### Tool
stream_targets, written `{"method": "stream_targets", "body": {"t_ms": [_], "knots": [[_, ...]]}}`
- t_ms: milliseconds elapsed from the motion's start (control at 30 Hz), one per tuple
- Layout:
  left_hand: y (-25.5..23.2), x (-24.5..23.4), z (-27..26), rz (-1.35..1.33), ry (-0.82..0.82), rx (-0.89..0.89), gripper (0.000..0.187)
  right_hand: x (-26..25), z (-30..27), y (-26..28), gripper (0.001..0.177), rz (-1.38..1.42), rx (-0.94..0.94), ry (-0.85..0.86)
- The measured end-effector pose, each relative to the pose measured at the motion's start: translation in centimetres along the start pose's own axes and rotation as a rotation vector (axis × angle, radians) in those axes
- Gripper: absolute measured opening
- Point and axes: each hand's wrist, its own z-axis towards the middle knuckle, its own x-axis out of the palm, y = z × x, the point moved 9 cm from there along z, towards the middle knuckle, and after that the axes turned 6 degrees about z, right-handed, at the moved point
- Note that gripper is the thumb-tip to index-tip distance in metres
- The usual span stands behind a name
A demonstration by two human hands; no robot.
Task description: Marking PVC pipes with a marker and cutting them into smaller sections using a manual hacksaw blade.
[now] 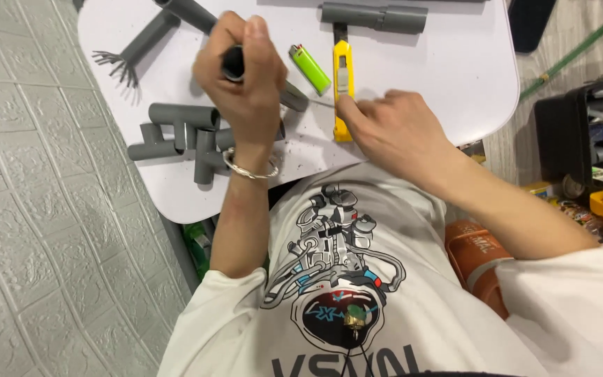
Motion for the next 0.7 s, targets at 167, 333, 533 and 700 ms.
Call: {"method": "stream_targets", "body": {"t_ms": [167, 333, 533, 700], "knots": [[-1.0, 0.9, -0.3, 0.06, 0.066, 0.097, 0.032, -0.8, 2.2, 1.0, 0.017, 0.017, -0.021, -0.213], [-3.3, -0.3, 0.6, 0.123, 0.022, 0.101, 0.037, -0.5, -1.8, -0.4, 0.024, -0.003, 0.014, -0.01], [-2.6, 0.4, 0.5, 0.101, 0.04, -0.007, 0.039, 0.0, 3.2, 0.9, 0.021, -0.007, -0.004, -0.219], [0.3, 0.2, -0.3, 0.025, 0.038, 0.019, 0.037, -0.1, -0.7, 0.5, 0.045, 0.06, 0.015, -0.052]]}}
